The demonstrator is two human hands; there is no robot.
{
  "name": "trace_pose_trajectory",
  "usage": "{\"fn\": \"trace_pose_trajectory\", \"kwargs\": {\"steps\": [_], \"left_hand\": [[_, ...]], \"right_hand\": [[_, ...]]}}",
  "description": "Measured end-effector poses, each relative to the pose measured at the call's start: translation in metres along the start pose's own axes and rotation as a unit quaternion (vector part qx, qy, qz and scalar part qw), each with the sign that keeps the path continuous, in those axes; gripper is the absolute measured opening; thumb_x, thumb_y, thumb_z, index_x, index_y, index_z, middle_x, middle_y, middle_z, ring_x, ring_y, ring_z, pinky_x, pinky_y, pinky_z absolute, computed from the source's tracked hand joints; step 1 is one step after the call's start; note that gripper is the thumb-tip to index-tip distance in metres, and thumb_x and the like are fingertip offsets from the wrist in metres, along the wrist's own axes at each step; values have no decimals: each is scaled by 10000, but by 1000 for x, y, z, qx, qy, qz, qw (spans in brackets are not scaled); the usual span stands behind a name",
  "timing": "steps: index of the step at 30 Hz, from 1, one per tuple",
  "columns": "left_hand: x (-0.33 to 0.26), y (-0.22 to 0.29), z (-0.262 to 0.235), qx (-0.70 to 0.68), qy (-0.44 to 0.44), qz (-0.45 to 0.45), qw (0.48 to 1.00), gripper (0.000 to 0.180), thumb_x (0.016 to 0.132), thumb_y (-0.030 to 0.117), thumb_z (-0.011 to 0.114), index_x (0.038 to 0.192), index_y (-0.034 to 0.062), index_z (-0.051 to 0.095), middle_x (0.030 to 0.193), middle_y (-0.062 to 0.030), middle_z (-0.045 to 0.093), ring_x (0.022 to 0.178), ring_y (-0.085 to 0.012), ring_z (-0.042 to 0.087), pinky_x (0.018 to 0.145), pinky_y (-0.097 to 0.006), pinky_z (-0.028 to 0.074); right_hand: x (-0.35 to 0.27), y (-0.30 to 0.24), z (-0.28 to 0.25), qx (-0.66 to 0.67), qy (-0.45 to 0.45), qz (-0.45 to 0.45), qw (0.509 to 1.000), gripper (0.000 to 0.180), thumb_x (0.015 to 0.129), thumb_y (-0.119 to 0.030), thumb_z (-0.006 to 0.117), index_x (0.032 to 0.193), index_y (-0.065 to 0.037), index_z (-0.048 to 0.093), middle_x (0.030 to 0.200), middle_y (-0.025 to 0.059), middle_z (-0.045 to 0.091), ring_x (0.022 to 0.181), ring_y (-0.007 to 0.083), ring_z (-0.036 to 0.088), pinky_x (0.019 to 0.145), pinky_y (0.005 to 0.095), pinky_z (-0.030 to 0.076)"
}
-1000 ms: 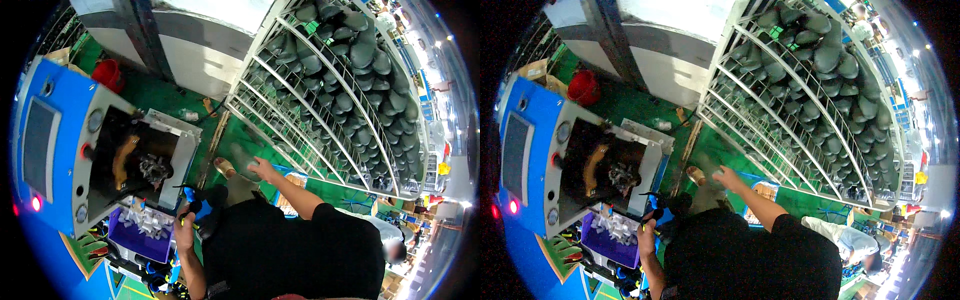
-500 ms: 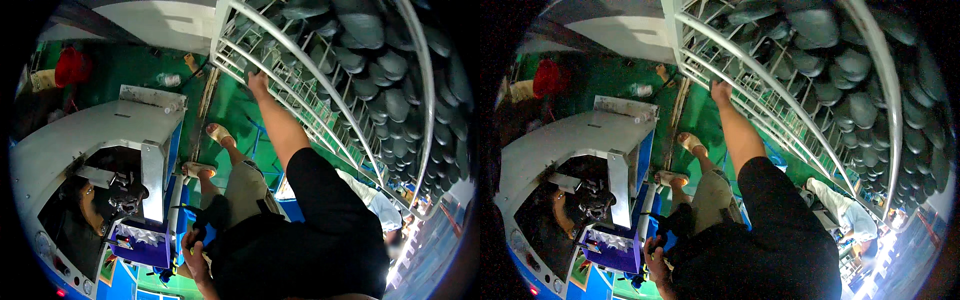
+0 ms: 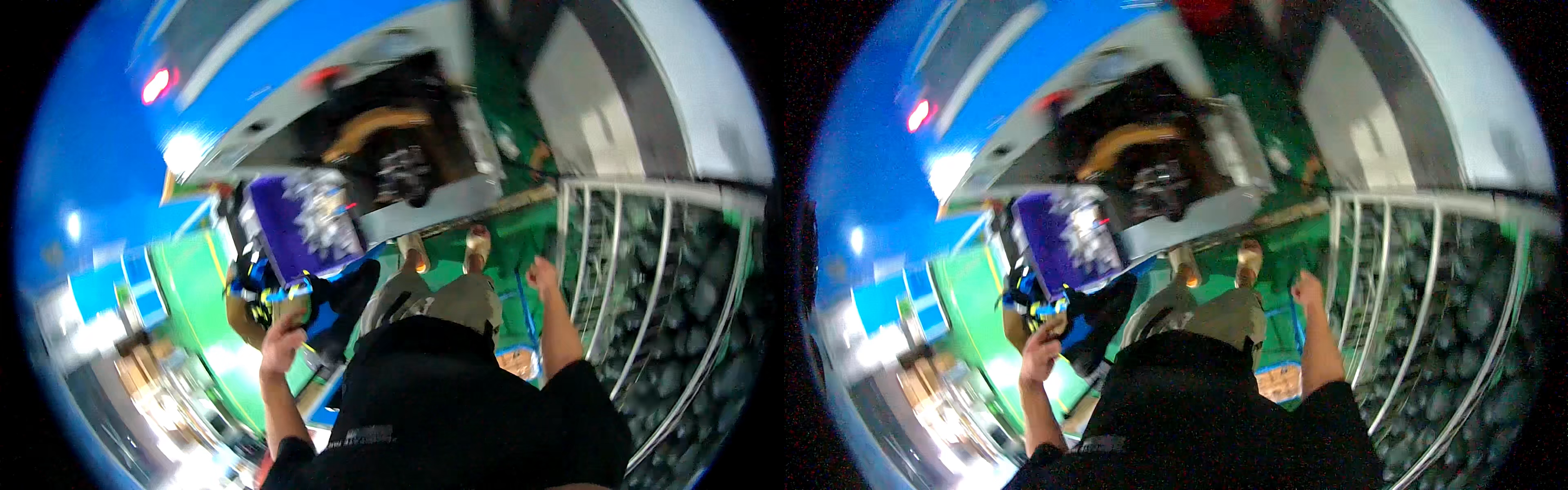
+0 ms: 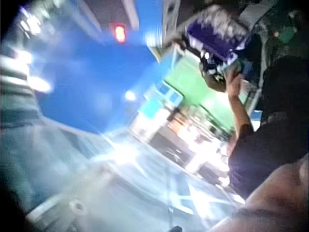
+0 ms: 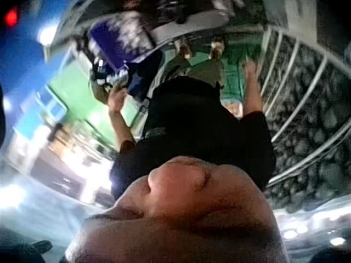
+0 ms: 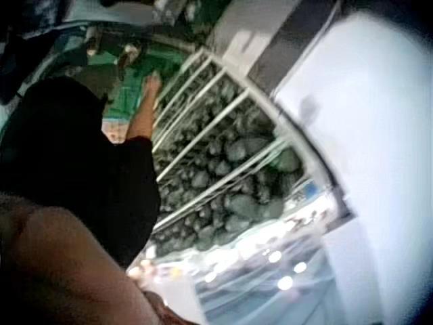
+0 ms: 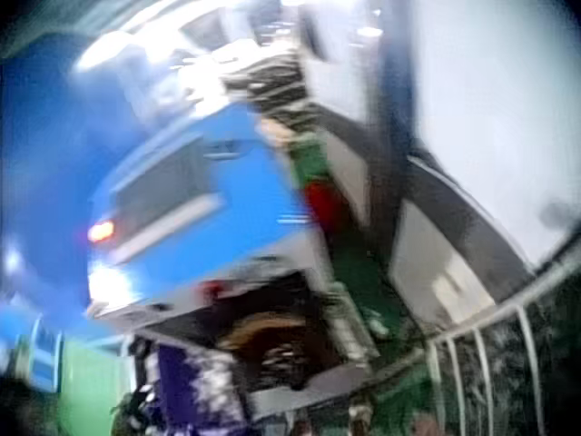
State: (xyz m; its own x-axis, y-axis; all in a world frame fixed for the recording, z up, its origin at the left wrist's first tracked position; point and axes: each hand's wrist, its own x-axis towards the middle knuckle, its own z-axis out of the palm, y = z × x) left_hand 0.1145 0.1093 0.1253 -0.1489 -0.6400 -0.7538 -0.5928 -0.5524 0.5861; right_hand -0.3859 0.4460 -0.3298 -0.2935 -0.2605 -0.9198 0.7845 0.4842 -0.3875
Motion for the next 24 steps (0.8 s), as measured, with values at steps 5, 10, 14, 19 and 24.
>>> {"fn": "trace_pose_trajectory", "kwargs": {"steps": [5, 10, 14, 19, 24], "left_hand": [[-31, -11, -82, 43, 165, -26, 985, 579, 853, 265, 671, 1404, 94, 616, 960, -37, 653, 908, -141, 632, 775, -322, 519], [70, -78, -116, 375, 252, -92, 887, 597, 885, 381, 679, 1443, 194, 578, 1218, -209, 714, 1129, -383, 687, 924, -530, 542], [160, -141, -116, 374, 172, -111, 905, 576, 894, 402, 685, 1453, 339, 560, 1201, -183, 728, 1126, -385, 691, 931, -497, 558], [193, -167, -109, 309, 78, -92, 944, 538, 905, 393, 696, 1424, 310, 579, 1274, -146, 704, 1189, -361, 662, 972, -476, 537], [114, -205, -134, 180, 58, 23, 982, 652, 935, 410, 684, 1451, 42, 529, 1356, -228, 640, 1248, -398, 614, 1020, -465, 501]], "right_hand": [[-100, 35, 66, -88, 64, 78, 991, 224, 1027, -228, 531, 852, -89, 523, 687, 55, 464, 536, 179, 450, 521, 324, 416], [-88, 39, 93, -170, -24, 80, 982, 195, 1004, -203, 535, 835, -106, 537, 731, 78, 542, 612, 212, 549, 530, 378, 448], [-96, -10, 135, -60, -73, 8, 995, 65, 982, -95, 574, 1043, -77, 562, 776, 67, 561, 574, 177, 506, 499, 352, 417], [-118, -51, 189, -251, -3, -124, 960, 454, 949, -141, 665, 1371, -49, 527, 1055, 110, 709, 806, 218, 705, 654, 372, 544], [-70, -34, 178, -255, -194, -26, 947, 539, 920, -167, 729, 1407, -21, 549, 1160, 135, 708, 975, 241, 706, 802, 392, 557]]}}
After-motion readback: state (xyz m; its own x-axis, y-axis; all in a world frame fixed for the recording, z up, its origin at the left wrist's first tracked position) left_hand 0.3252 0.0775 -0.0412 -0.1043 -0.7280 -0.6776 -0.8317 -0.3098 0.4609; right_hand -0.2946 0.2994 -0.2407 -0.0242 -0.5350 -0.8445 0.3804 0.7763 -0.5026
